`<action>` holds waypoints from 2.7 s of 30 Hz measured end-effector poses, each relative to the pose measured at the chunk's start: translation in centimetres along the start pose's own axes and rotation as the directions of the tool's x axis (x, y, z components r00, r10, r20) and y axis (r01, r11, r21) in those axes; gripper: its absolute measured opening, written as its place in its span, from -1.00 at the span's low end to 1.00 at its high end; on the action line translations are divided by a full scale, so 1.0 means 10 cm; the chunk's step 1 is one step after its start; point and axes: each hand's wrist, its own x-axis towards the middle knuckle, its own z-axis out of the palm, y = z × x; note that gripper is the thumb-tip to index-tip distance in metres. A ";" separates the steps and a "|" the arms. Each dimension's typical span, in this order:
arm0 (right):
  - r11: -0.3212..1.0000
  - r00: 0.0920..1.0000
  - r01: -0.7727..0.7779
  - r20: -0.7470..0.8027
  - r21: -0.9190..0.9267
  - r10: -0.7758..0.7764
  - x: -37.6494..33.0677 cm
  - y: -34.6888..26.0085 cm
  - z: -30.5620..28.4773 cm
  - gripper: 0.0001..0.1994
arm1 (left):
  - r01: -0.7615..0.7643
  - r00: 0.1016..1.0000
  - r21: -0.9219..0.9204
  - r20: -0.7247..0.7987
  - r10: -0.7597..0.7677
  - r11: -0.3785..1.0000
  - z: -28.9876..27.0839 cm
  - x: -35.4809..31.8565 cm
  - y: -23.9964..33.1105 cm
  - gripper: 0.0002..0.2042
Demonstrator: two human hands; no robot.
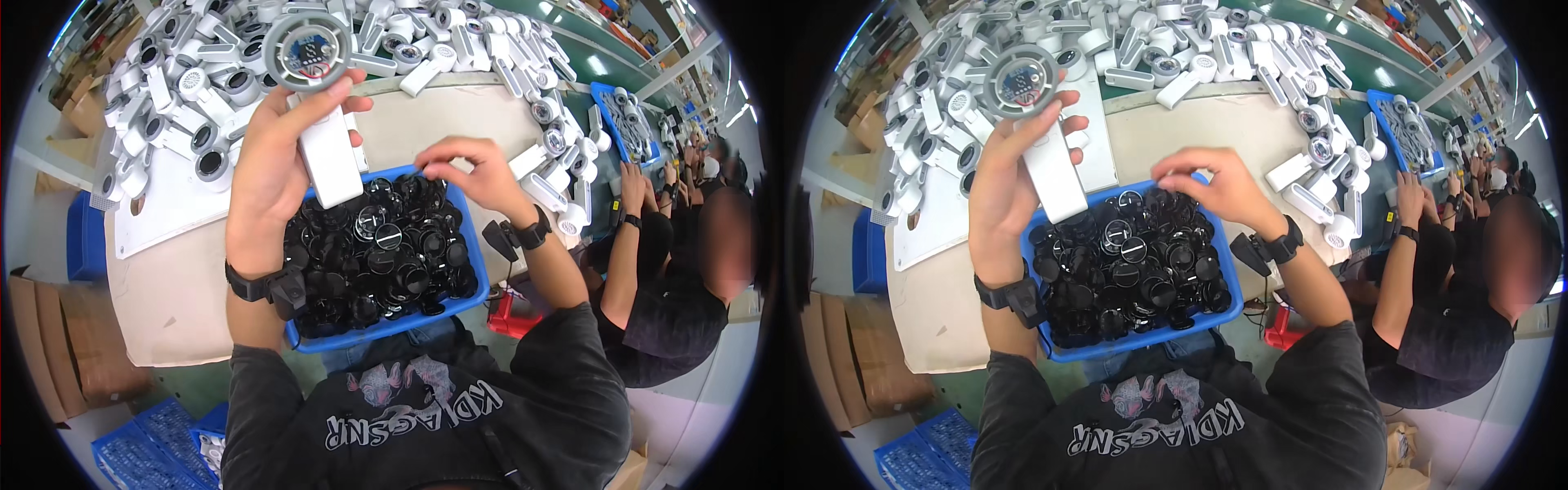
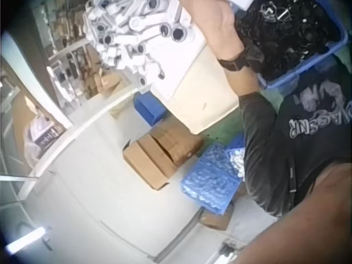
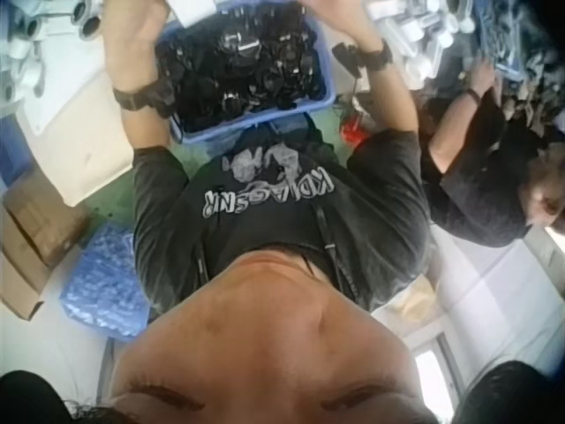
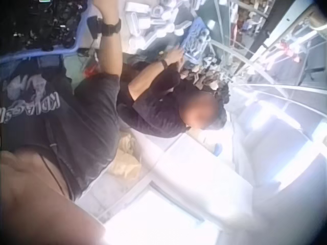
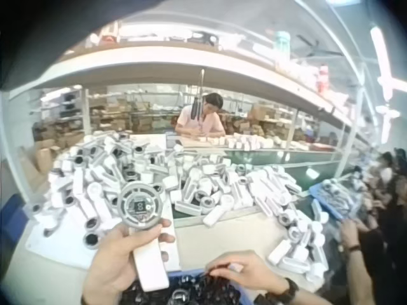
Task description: The person picks up a white handheld fan, uses a small tool to adjust a component inside the head, and presses a black circular cover onto it by hand. They then place the assembled fan onto a pile and repeat the process with another unit.
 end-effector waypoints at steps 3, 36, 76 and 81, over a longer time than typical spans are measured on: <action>0.947 0.924 0.277 -0.315 0.164 -0.216 0.23 -0.35 -0.06 -0.77 | 0.003 1.000 0.071 -0.006 -0.003 0.997 0.00 -0.02 0.02 -0.58; 0.806 0.963 0.158 -0.269 0.571 0.002 0.85 -0.58 0.10 -0.66 | -0.098 0.974 0.099 -0.194 0.115 0.990 -0.06 0.08 -0.01 -0.63; 0.769 0.575 0.561 -0.524 -0.307 -0.629 0.77 -0.62 0.23 -0.67 | -0.324 0.946 0.115 0.069 0.318 0.939 0.06 0.06 -0.17 -0.39; 0.729 0.521 0.578 -0.521 -0.367 -0.676 0.74 -0.62 0.21 -0.65 | -0.385 0.920 0.173 0.147 0.362 0.907 0.04 0.05 -0.20 -0.31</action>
